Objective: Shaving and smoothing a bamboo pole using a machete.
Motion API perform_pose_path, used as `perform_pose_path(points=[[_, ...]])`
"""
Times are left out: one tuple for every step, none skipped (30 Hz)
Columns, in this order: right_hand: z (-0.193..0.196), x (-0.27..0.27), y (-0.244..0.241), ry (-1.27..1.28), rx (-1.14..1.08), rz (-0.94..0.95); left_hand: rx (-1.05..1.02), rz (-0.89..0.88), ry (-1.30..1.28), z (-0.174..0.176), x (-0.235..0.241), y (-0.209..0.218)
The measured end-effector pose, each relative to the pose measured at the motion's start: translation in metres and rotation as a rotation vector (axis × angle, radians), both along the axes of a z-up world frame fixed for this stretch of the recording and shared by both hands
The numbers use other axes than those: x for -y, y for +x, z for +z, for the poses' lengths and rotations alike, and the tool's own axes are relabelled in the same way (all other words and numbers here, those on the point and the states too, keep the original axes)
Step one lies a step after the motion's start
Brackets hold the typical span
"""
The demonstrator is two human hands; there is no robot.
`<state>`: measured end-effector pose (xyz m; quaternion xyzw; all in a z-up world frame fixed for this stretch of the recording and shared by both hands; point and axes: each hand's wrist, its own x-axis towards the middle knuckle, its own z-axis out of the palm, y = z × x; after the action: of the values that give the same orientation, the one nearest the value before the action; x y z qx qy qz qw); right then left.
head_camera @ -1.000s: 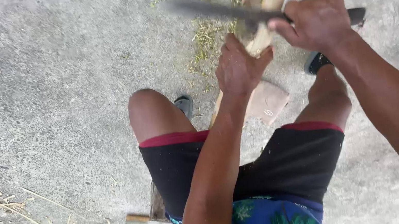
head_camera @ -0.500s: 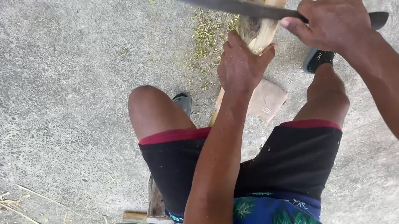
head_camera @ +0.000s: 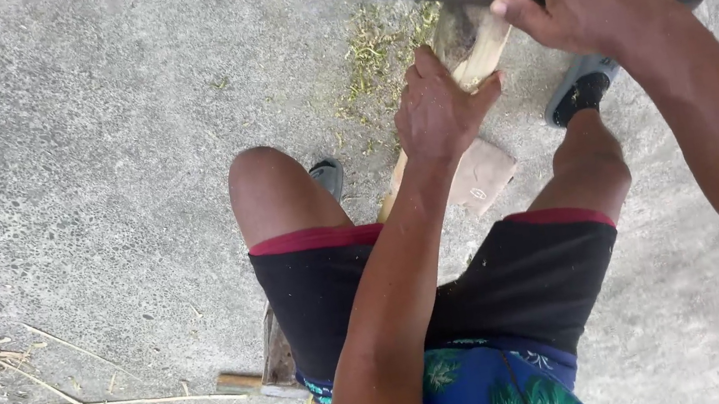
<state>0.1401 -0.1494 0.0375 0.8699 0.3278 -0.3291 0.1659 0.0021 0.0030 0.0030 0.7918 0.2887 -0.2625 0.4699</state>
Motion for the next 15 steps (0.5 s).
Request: perform_pose_path(points=[[-0.004,-0.002,0.008,0.065,0.078,0.053,0.012,0.008,0.013,-0.001,-0.001,0.002],[-0.004,-0.001,0.009,0.062,0.076,0.050,0.010,0.006,0.010,-0.002,-0.001,0.001],[-0.004,0.000,0.009,0.052,0.065,0.032,0.008,-0.002,0.014,-0.002,0.000,0.000],[-0.003,0.001,0.012,0.041,0.060,0.014,0.012,-0.009,0.017,-0.003,0.001,0.000],[-0.003,0.009,0.020,0.037,0.063,0.012,0.015,-0.011,0.013,-0.002,0.003,0.000],[-0.008,0.012,0.031,0.169,0.153,0.021,0.008,-0.011,0.019,-0.002,0.003,0.000],[-0.012,0.015,0.043,0.300,0.243,0.028,0.001,-0.011,0.026,-0.003,0.002,0.001],[-0.015,0.020,0.041,0.296,0.228,0.032,-0.014,-0.006,0.021,-0.002,-0.001,-0.002],[-0.017,0.027,0.039,0.318,0.264,0.111,-0.009,0.005,0.021,-0.001,-0.002,-0.004],[-0.020,0.039,0.038,0.335,0.329,0.186,0.020,0.008,0.021,-0.004,0.002,-0.005],[-0.022,0.041,0.024,0.328,0.336,0.185,0.027,0.005,0.015,-0.007,0.007,-0.008],[-0.026,0.031,0.024,0.197,0.280,0.134,0.060,0.019,0.022,-0.010,0.004,0.000],[-0.031,0.021,0.024,0.063,0.232,0.080,0.093,0.034,0.029,-0.014,0.000,0.008],[-0.033,0.029,0.018,0.056,0.209,0.074,0.070,0.028,0.021,-0.012,0.002,0.000],[-0.036,0.038,0.012,0.057,0.128,0.060,0.051,0.018,0.012,-0.010,0.005,-0.008]])
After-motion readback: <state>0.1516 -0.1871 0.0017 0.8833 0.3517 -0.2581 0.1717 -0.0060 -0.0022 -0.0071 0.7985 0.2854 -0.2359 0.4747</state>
